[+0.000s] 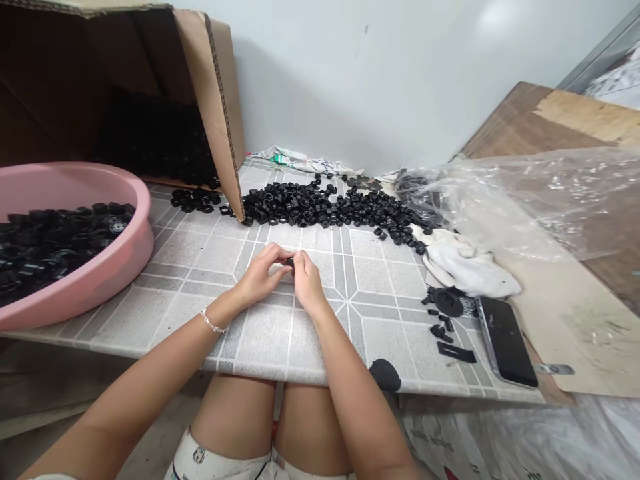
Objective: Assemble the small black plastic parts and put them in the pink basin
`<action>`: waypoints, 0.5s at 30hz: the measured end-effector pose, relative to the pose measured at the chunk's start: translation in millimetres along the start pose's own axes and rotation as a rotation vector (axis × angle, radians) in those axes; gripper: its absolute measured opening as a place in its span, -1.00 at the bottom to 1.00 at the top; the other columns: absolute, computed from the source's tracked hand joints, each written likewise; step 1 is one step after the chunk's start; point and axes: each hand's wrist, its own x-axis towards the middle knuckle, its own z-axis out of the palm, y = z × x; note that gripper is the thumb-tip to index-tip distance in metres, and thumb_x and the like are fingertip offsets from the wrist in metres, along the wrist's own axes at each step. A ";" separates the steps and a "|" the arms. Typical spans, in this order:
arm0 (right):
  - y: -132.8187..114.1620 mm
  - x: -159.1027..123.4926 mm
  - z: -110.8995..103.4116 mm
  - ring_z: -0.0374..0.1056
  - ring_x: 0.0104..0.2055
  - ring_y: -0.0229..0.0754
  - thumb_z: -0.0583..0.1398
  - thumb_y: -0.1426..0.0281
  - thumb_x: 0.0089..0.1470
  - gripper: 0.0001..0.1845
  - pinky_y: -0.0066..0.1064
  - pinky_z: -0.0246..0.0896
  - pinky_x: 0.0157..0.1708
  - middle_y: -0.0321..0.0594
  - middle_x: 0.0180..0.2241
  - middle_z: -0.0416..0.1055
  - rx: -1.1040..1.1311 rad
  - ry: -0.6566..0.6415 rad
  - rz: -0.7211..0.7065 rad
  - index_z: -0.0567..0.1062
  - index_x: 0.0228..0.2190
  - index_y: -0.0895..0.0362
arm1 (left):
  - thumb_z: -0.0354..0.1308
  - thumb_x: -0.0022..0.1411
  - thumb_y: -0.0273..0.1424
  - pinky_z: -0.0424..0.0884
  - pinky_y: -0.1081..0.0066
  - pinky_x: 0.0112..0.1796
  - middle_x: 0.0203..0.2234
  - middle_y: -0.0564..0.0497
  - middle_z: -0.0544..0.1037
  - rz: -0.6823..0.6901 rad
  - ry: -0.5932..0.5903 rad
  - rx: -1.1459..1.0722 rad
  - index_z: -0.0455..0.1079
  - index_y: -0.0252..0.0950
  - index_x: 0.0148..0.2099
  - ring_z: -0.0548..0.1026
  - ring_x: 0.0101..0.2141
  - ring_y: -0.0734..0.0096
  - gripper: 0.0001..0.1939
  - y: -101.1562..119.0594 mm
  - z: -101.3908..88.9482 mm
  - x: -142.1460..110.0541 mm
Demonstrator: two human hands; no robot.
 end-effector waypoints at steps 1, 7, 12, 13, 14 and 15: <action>0.3 1.3 2.0 0.14 -0.50 -0.20 -0.04 -0.07 0.16 -0.53 -0.36 0.02 -0.45 -0.33 -0.54 0.24 0.062 -0.003 0.020 0.32 -0.47 0.04 | 0.15 0.19 -0.40 0.40 0.27 -0.11 -0.25 -0.06 0.43 0.048 0.000 0.060 0.42 -0.25 -0.10 0.43 -0.20 0.32 -0.80 1.2 -0.8 -0.6; -7.4 7.7 2.6 0.22 -0.61 -0.26 -0.05 -0.26 -0.01 -0.36 -0.39 0.07 -0.54 -0.37 -0.62 0.22 0.385 -0.136 0.207 0.31 -0.47 0.06 | 0.18 0.18 -0.36 0.41 0.24 -0.06 -0.22 -0.07 0.45 0.013 0.018 0.007 0.42 -0.24 -0.05 0.47 -0.19 0.32 -0.73 -1.6 -8.8 3.3; -6.9 12.4 -7.5 0.29 -0.58 -0.26 -0.04 -0.30 -0.07 -0.33 -0.40 0.12 -0.52 -0.36 -0.60 0.31 0.435 -0.030 0.229 0.31 -0.42 0.06 | 0.34 0.00 -0.36 0.41 0.24 -0.01 -0.15 -0.09 0.51 -0.243 0.135 -0.347 0.40 -0.28 -0.01 0.50 -0.13 0.29 -0.54 6.8 -18.2 13.1; -6.3 12.7 -8.3 0.29 -0.58 -0.26 -0.01 -0.28 -0.06 -0.35 -0.40 0.13 -0.52 -0.36 -0.60 0.32 0.429 -0.023 0.229 0.31 -0.41 0.06 | 0.34 0.00 -0.36 0.40 0.24 0.00 -0.15 -0.09 0.53 -0.258 0.143 -0.419 0.42 -0.29 -0.05 0.50 -0.11 0.28 -0.58 11.9 -23.5 14.4; -6.0 12.7 -8.6 0.30 -0.57 -0.26 0.01 -0.27 -0.05 -0.36 -0.40 0.13 -0.51 -0.36 -0.60 0.32 0.426 -0.043 0.237 0.32 -0.40 0.07 | 0.34 0.01 -0.36 0.39 0.27 0.01 -0.15 -0.09 0.54 -0.255 0.153 -0.491 0.44 -0.29 -0.09 0.50 -0.08 0.27 -0.63 17.8 -30.5 15.1; -6.0 12.3 -8.3 0.31 -0.56 -0.25 0.01 -0.26 -0.04 -0.37 -0.40 0.14 -0.50 -0.36 -0.60 0.33 0.427 -0.085 0.250 0.33 -0.39 0.07 | 0.34 0.03 -0.36 0.39 0.31 0.02 -0.14 -0.07 0.54 -0.231 0.170 -0.562 0.45 -0.28 -0.11 0.49 -0.06 0.29 -0.66 23.9 -39.2 15.4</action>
